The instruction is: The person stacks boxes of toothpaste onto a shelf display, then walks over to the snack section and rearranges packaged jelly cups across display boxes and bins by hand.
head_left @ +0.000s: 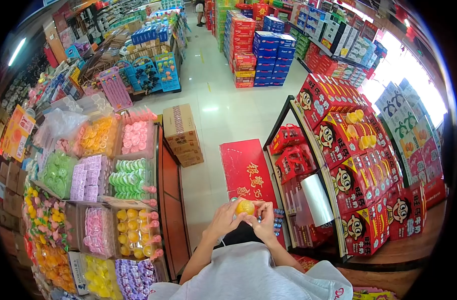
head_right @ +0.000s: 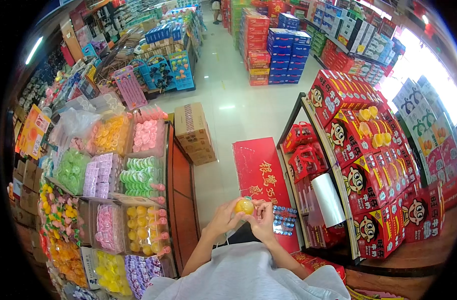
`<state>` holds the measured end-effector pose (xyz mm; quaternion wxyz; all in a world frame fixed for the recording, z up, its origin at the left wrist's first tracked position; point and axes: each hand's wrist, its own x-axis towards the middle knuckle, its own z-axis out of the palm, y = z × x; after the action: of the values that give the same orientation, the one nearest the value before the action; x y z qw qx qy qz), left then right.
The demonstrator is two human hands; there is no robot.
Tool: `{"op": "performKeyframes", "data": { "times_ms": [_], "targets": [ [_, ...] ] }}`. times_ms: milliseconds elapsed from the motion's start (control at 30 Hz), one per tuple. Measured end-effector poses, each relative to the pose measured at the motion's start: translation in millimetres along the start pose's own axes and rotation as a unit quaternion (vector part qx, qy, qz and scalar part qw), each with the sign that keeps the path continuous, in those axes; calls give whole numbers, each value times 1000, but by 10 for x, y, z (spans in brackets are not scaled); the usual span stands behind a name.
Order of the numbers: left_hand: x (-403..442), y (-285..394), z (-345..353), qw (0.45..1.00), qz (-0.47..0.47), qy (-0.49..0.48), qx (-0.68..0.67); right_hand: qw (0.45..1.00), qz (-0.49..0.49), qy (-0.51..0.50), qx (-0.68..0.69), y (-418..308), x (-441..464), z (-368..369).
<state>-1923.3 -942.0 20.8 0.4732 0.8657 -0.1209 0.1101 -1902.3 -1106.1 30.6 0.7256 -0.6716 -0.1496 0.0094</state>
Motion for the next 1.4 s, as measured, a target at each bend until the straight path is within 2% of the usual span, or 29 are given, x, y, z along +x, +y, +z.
{"op": "performKeyframes", "data": {
  "times_ms": [100, 167, 233, 433, 500, 667, 767, 867, 900, 1000, 1033, 1067, 1133, 1167, 1233, 1300, 1367, 1400],
  "targets": [
    [-27, 21, -14, 1000, 8, 2, 0, 1000, -9, 6, -23, 17, -54, 14],
    [-37, 63, -57, 999, -17, -38, 10, 1000, 12, 16, -6, -45, -82, 52],
    [-66, 58, -19, 999, -11, -35, 7, 999, 36, 27, 11, -36, -118, 41],
    [36, 50, 35, 999, -10, -29, 10, 999, 14, 34, -21, -79, -45, 24],
    [88, 29, 67, 1000, -11, -19, 19, 999, 15, 27, 30, -128, 13, 42],
    [30, -107, 131, 1000, -16, -4, -25, 999, 22, 20, 46, -49, 52, 60],
    [39, -51, 15, 997, -63, -31, -31, 999, 34, 4, -17, 24, 26, 27],
    [-12, -183, -73, 994, -100, 4, -54, 994, 89, -61, -19, 80, 159, 117],
    [-23, -307, -34, 994, -85, -1, -75, 997, 47, -59, -16, 105, 177, 158],
    [-41, -310, -164, 985, -132, 48, -95, 990, 81, -110, -30, 14, 356, 328],
    [-8, -259, -251, 983, -134, 69, -105, 984, 72, -137, -86, 67, 402, 326],
    [-79, -276, -302, 975, -167, 101, -107, 975, 58, -193, -90, 242, 501, 366],
    [-41, -329, -404, 968, -204, 104, -103, 959, 79, -244, -125, 221, 586, 418],
    [-95, -341, -507, 946, -268, 124, -138, 949, 89, -279, -122, 187, 699, 542],
    [-143, -366, -566, 940, -287, 128, -132, 921, -78, -330, -192, 55, 821, 702],
    [-205, -394, -644, 929, -317, 144, -128, 912, -55, -363, -183, 277, 901, 775],
    [-283, -380, -655, 886, -374, 163, -220, 898, -4, -409, -166, 365, 1020, 900],
    [-331, -471, -634, 886, -375, 163, -221, 897, -3, -409, -166, 414, 1053, 945]
  ]
}}
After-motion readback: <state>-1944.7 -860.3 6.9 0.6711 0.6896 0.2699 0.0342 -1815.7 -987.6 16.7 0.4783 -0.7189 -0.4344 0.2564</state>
